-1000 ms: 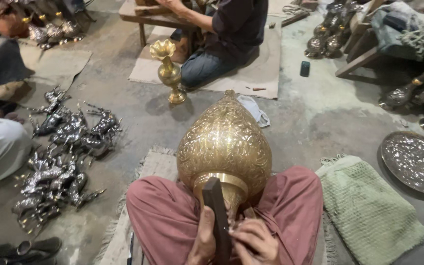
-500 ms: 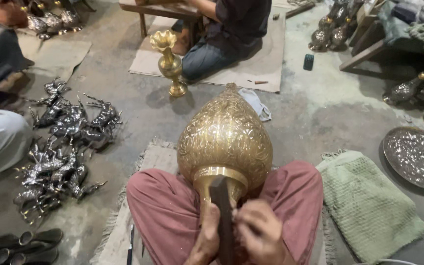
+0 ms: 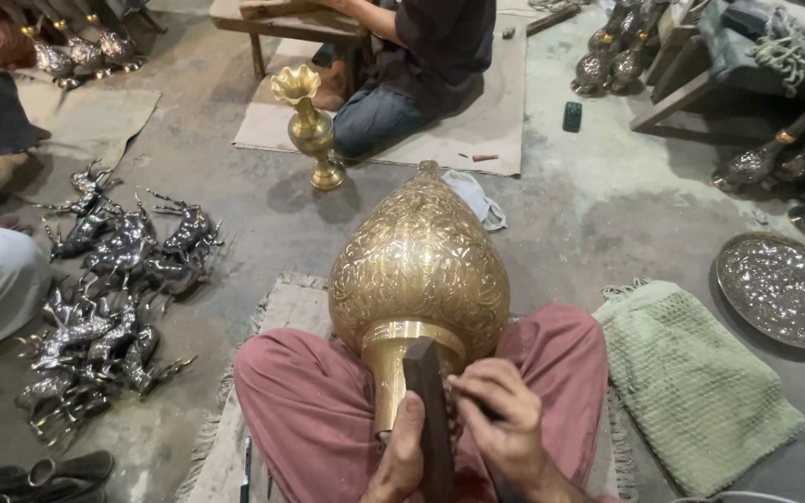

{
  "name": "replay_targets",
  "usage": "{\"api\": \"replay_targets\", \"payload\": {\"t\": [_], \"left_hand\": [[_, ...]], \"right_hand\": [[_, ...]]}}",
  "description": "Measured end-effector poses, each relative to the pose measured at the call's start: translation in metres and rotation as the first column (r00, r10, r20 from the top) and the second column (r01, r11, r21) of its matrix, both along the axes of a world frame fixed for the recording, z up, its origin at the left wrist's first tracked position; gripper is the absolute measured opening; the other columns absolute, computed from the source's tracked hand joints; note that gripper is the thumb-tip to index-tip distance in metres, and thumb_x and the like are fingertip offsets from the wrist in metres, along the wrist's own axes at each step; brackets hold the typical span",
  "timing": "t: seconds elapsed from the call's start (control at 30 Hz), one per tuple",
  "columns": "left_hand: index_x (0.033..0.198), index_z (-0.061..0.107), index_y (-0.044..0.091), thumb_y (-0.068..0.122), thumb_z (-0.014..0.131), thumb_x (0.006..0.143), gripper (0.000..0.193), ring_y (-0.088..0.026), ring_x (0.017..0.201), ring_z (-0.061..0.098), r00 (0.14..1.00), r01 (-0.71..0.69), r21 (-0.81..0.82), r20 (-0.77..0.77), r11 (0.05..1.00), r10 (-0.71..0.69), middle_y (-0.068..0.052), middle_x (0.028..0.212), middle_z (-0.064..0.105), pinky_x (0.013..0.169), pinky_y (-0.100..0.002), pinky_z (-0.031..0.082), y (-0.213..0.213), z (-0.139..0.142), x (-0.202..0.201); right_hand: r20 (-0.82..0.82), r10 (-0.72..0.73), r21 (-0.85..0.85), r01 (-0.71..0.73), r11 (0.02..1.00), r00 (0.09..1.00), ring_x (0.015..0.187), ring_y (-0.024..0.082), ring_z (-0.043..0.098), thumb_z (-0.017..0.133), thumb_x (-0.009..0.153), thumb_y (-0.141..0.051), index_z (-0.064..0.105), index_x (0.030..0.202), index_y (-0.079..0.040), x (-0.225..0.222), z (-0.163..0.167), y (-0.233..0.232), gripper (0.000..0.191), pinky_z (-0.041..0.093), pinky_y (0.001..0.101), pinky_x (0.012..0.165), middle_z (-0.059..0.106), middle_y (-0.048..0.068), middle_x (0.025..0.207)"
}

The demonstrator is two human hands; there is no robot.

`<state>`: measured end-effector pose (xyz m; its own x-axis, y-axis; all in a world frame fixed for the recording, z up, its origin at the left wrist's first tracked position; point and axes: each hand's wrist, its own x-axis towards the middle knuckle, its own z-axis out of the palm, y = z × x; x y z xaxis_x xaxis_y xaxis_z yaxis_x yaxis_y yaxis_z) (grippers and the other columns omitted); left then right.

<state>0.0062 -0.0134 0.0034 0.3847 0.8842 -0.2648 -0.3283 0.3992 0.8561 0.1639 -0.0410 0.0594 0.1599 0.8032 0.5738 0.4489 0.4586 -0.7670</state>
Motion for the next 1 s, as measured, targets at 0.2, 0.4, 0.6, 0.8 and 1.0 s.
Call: {"api": "replay_targets", "payload": {"t": [0.2,0.4,0.6,0.8,1.0], "left_hand": [[0.120,0.057,0.001,0.061,0.042,0.105,0.064,-0.016,0.081,0.057,0.965,-0.028,0.073,0.262,0.997,0.008,-0.005,0.094,0.058,0.070,-0.029,0.049,0.002,-0.006,-0.002],[0.126,0.059,0.005,0.059,0.046,0.101,0.060,-0.015,0.080,0.056,0.958,0.053,-0.046,0.284,0.998,-0.038,-0.004,0.094,0.059,0.068,-0.027,0.047,0.004,-0.011,0.000],[0.122,0.057,0.005,0.055,0.047,0.101,0.056,-0.018,0.075,0.057,0.977,-0.052,-0.232,0.190,0.971,0.098,-0.007,0.089,0.059,0.063,-0.030,0.048,-0.003,-0.008,-0.005],[0.123,0.059,0.007,0.054,0.041,0.099,0.056,-0.015,0.083,0.059,0.976,0.054,-0.115,0.216,0.992,-0.028,-0.003,0.095,0.062,0.073,-0.028,0.049,0.002,-0.008,0.004],[0.122,0.056,0.004,0.045,0.047,0.101,0.047,-0.017,0.089,0.060,0.989,-0.051,-0.146,0.131,0.988,0.070,-0.006,0.101,0.063,0.077,-0.030,0.049,-0.001,0.006,-0.005]], "right_hand": [[0.064,0.057,0.099,-0.063,0.993,0.996,0.094,0.026,0.072,0.079,0.069,0.004,0.075,0.097,-0.003,-0.001,0.010,0.000,0.029,0.058,0.0364,0.086,0.070,0.011,0.096],[0.001,-0.012,-0.051,0.012,0.999,1.000,0.090,0.025,0.072,0.078,0.073,0.007,0.077,0.097,-0.001,-0.002,-0.004,-0.003,0.026,0.059,0.0336,0.079,0.072,0.010,0.094],[0.095,0.047,0.130,-0.059,0.990,0.994,0.094,0.028,0.069,0.076,0.067,0.004,0.074,0.097,-0.003,0.000,-0.007,-0.002,0.031,0.056,0.0381,0.087,0.070,0.011,0.096],[-0.057,0.060,-0.017,-0.061,0.998,0.997,0.088,0.023,0.074,0.078,0.077,0.007,0.076,0.097,-0.002,-0.001,0.003,0.002,0.022,0.061,0.0323,0.078,0.074,0.009,0.095],[0.103,0.138,0.148,-0.153,0.977,0.985,0.095,0.027,0.070,0.076,0.068,0.004,0.074,0.100,0.000,0.004,-0.002,-0.001,0.032,0.055,0.0390,0.087,0.071,0.013,0.097]]}}
